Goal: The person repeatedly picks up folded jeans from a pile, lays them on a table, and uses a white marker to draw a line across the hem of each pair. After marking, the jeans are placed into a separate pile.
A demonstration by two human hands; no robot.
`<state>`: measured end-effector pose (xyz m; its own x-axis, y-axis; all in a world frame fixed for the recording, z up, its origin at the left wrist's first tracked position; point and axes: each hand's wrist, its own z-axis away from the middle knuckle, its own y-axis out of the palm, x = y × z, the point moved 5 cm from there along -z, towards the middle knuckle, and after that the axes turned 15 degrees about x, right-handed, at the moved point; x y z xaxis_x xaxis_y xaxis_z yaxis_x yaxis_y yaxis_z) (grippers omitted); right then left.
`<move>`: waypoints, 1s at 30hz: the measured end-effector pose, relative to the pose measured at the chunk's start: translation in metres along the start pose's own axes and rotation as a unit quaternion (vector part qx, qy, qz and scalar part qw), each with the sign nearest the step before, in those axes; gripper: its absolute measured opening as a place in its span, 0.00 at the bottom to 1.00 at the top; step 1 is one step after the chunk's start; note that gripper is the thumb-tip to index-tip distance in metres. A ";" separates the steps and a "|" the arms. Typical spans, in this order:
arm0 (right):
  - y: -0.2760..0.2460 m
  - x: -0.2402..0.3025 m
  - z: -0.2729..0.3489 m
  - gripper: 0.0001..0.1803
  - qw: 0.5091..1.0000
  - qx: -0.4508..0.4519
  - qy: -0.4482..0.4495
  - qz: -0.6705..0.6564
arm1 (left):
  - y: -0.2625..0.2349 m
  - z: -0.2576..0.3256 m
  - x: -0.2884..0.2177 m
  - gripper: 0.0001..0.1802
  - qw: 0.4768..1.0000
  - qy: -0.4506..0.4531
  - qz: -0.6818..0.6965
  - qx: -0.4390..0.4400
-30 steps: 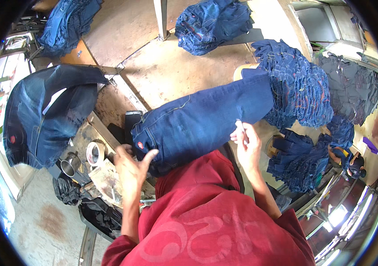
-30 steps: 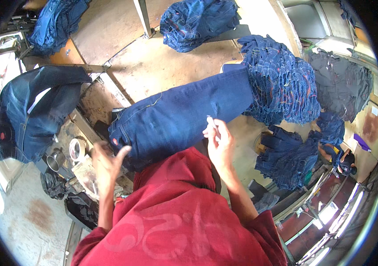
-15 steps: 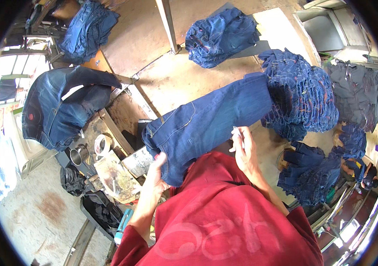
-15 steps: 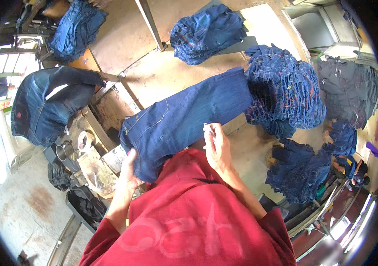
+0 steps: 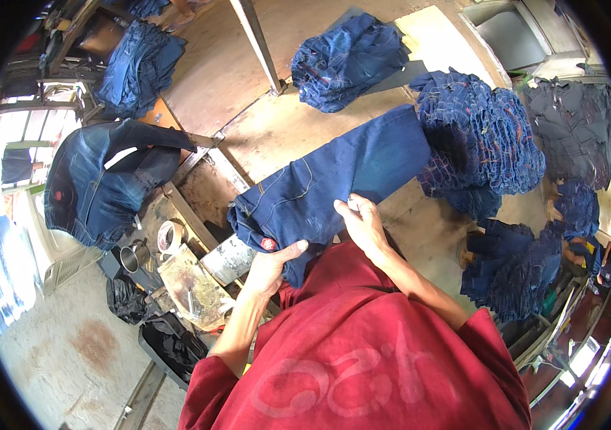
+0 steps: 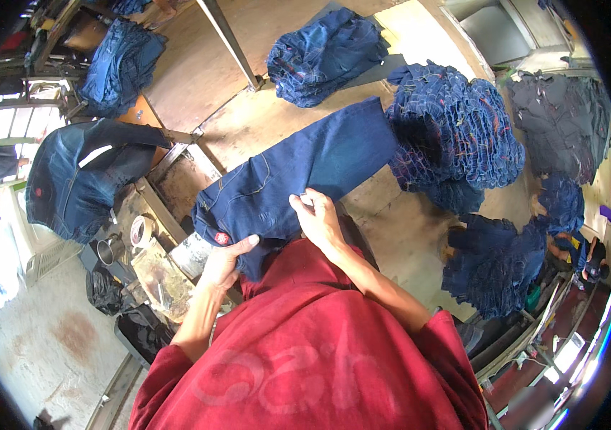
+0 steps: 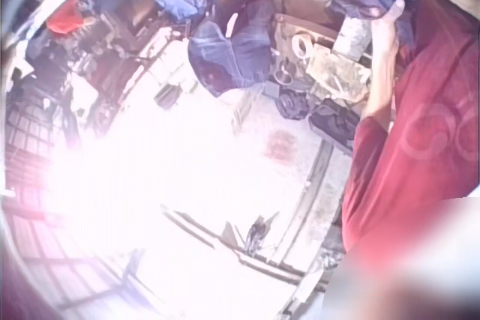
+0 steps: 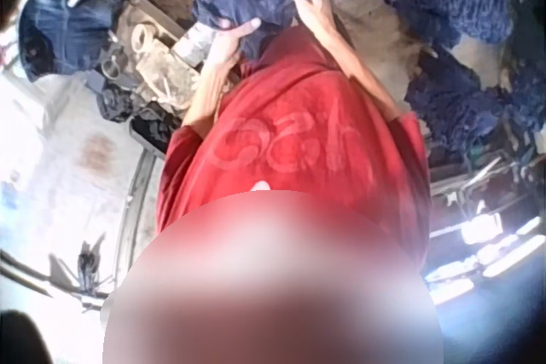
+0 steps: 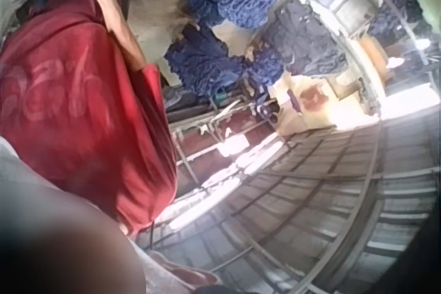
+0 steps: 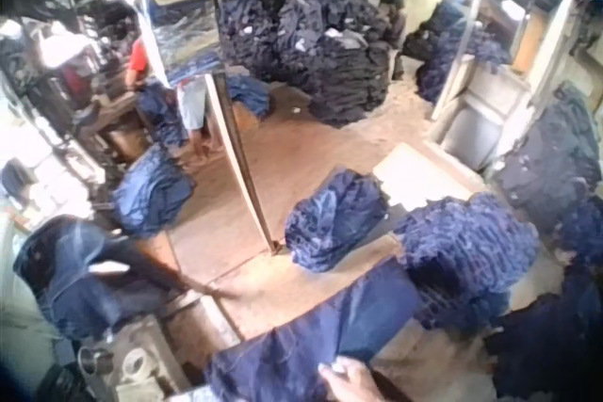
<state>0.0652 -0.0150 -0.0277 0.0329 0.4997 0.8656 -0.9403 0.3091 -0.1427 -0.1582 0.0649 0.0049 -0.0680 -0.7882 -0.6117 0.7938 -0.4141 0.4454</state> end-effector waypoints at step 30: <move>0.000 0.014 0.031 0.16 0.990 0.074 0.051 -0.105 | 0.008 0.007 0.028 0.33 0.967 -0.089 0.197 0.133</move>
<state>0.0554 -0.0334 -0.0003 0.2608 0.5175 0.8150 -0.9478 0.2978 0.1141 -0.1583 0.0364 -0.0039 0.0855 -0.9649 -0.2481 0.5972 -0.1497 0.7880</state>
